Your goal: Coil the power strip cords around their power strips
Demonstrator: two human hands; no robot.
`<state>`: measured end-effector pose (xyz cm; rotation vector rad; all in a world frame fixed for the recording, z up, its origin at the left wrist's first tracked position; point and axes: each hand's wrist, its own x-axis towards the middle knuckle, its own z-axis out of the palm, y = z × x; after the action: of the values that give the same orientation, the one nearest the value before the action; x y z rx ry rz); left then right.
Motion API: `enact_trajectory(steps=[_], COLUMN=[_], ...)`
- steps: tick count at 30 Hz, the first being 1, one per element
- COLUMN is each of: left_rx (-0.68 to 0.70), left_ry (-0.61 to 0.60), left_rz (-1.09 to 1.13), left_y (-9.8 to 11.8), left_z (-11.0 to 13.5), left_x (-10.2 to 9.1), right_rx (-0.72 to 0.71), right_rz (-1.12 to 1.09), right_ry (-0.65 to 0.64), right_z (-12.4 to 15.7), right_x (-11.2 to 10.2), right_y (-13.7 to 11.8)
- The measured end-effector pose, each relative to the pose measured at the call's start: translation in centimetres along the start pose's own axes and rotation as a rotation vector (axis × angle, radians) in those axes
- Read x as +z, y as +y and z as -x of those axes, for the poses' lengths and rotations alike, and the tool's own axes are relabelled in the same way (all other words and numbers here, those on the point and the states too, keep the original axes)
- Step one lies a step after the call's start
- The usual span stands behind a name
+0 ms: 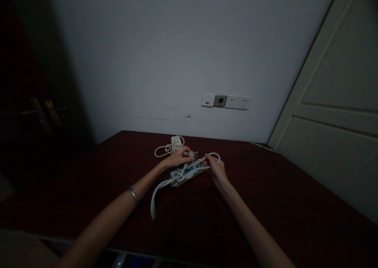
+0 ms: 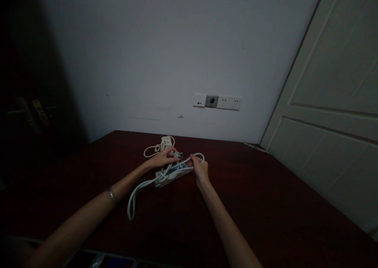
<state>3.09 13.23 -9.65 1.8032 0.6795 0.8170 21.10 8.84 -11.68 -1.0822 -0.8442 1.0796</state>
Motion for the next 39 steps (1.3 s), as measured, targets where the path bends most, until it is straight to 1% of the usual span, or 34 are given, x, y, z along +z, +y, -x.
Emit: enact_trajectory(steps=[1, 3, 7, 8, 9, 10, 12, 13, 14, 15, 16, 17, 18, 20, 21, 23, 25, 26, 27, 29, 30, 31, 32, 34, 36, 39], left_rx=[0.005, 0.004, -0.032, -0.043, -0.055, -0.069, -0.096, -0.1, -0.095, -0.082, -0.064, -0.049, -0.037, -0.025, -0.024, -0.021, -0.017, -0.014, -0.013, -0.016, -0.016, -0.014, -0.008, 0.012, 0.028, 0.047], left_ry=[0.018, 0.065, 0.112, 0.115, 0.119, 0.121, 0.118, 0.112, 0.111, 0.115, 0.125, 0.137, 0.152, 0.19, 0.216, 0.268, 0.291, 0.284, 0.264, 0.218, 0.202, 0.195, 0.2, 0.23, 0.243, 0.248], left_rz=[0.05, 0.129, 0.206, 0.213, 0.214, 0.209, 0.194, 0.189, 0.188, 0.188, 0.192, 0.196, 0.2, 0.205, 0.204, 0.202, 0.214, 0.222, 0.231, 0.251, 0.26, 0.265, 0.266, 0.247, 0.217, 0.205], left_y=[0.1, 0.4, 0.5, 0.4, 0.3, 0.1, -0.1, -0.2, -0.2, -0.1, 0.0, 0.1, 0.2, 0.3, 0.2, 0.0, -0.2, -0.3, -0.3, -0.3, -0.2, -0.1, 0.2, 0.9, 2.0, 4.0], left_z=[0.0, -0.1, -0.4, -0.6, -0.7, -0.8, -0.9, -0.9, -0.9, -0.9, -0.8, -0.7, -0.6, -0.5, -0.5, -0.5, -0.5, -0.5, -0.5, -0.5, -0.6, -0.6, -0.8, -1.2, -1.7, -2.4], left_x=[0.2, 0.6, 0.7, 0.7, 0.6, 0.6, 0.5, 0.5, 0.6, 0.6, 0.7, 0.7, 0.8, 0.8, 0.8, 0.7, 0.7, 0.7, 0.7, 0.7, 0.6, 0.4, 0.1, -0.7, -1.6, -2.6], right_rx=[-0.033, -0.078, -0.128, -0.146, -0.182, -0.248, -0.467, -0.585, -0.676, -0.72, -0.697, -0.623, -0.53, -0.364, -0.31, -0.261, -0.219, -0.228, -0.264, -0.384, -0.45, -0.504, -0.54, -0.597, -0.634, -0.622], right_rz=[0.075, 0.151, 0.18, 0.196, 0.232, 0.292, 0.459, 0.535, 0.582, 0.595, 0.557, 0.48, 0.386, 0.226, 0.189, 0.203, 0.24, 0.306, 0.416, 0.747, 0.927, 1.079, 1.177, 1.264, 1.274, 1.21], right_ry=[0.0, -0.035, -0.128, -0.12, -0.086, -0.034, 0.05, 0.038, -0.026, -0.127, -0.23, -0.305, -0.342, -0.332, -0.327, -0.368, -0.469, -0.553, -0.65, -0.832, -0.893, -0.921, -0.917, -0.886, -0.855, -0.859], right_z=[-0.4, -1.2, -3.1, -3.4, -3.7, -3.8, -3.5, -3.2, -2.9, -2.6, -2.4, -2.5, -2.7, -3.5, -3.9, -4.5, -4.3, -3.9, -3.4, -2.2, -1.7, -1.3, -1.0, -0.8, -0.9, -1.2], right_x=[-0.2, -0.6, -0.8, -0.9, -1.0, -1.2, -1.7, -1.9, -2.2, -2.3, -2.4, -2.4, -2.4, -2.2, -2.1, -1.8, -1.6, -1.4, -1.3, -0.9, -0.7, -0.5, -0.3, -0.2, -0.2, -0.3], right_y=[0.2, 0.3, -0.3, -0.7, -1.2, -1.7, -2.8, -3.2, -3.5, -3.6, -3.4, -3.1, -2.6, -1.4, -0.8, 0.2, 0.6, 0.6, 0.5, 0.1, -0.2, -0.3, -0.4, -0.2, 0.2, 0.9])
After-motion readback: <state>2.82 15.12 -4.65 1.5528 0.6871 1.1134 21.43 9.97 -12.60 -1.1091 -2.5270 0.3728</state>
